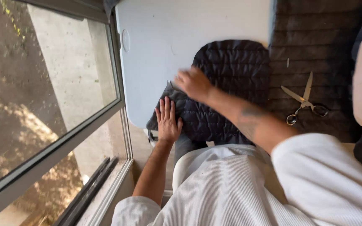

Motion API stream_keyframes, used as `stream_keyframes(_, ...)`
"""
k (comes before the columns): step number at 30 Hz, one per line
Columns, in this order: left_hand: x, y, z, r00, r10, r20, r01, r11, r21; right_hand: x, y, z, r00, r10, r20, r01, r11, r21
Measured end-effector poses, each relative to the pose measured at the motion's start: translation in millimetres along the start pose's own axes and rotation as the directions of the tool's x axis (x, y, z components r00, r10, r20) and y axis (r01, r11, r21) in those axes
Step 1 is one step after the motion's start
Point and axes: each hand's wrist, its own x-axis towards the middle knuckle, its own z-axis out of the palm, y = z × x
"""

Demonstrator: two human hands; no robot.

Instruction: Cutting out a pattern from quilted fabric using a paper template and scissors.

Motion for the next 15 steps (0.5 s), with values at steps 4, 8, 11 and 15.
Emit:
stream_keyframes(4,-6.4,-7.9,2.6,0.998,0.05,0.025,-0.05,0.999,-0.022,-77.4,-35.4,-96.0,0.984,0.167,0.062,-0.173,0.979,0.108)
stream_keyframes(8,6.2,-6.6,10.6,0.997,0.071,0.019,-0.071,0.997,-0.007,-178.0,20.0,-155.6,0.802,0.593,-0.074,-0.589,0.762,-0.271)
stream_keyframes(11,-0.9,-7.7,6.2,0.998,0.063,0.019,-0.063,0.998,0.01,-221.9,78.4,-182.6,0.665,0.718,-0.206,-0.731,0.57,-0.375)
stream_keyframes(15,0.5,-6.1,3.0,0.997,0.075,0.028,-0.075,0.997,0.014,-267.8,161.8,-156.5,0.601,0.777,-0.189,-0.751,0.467,-0.468)
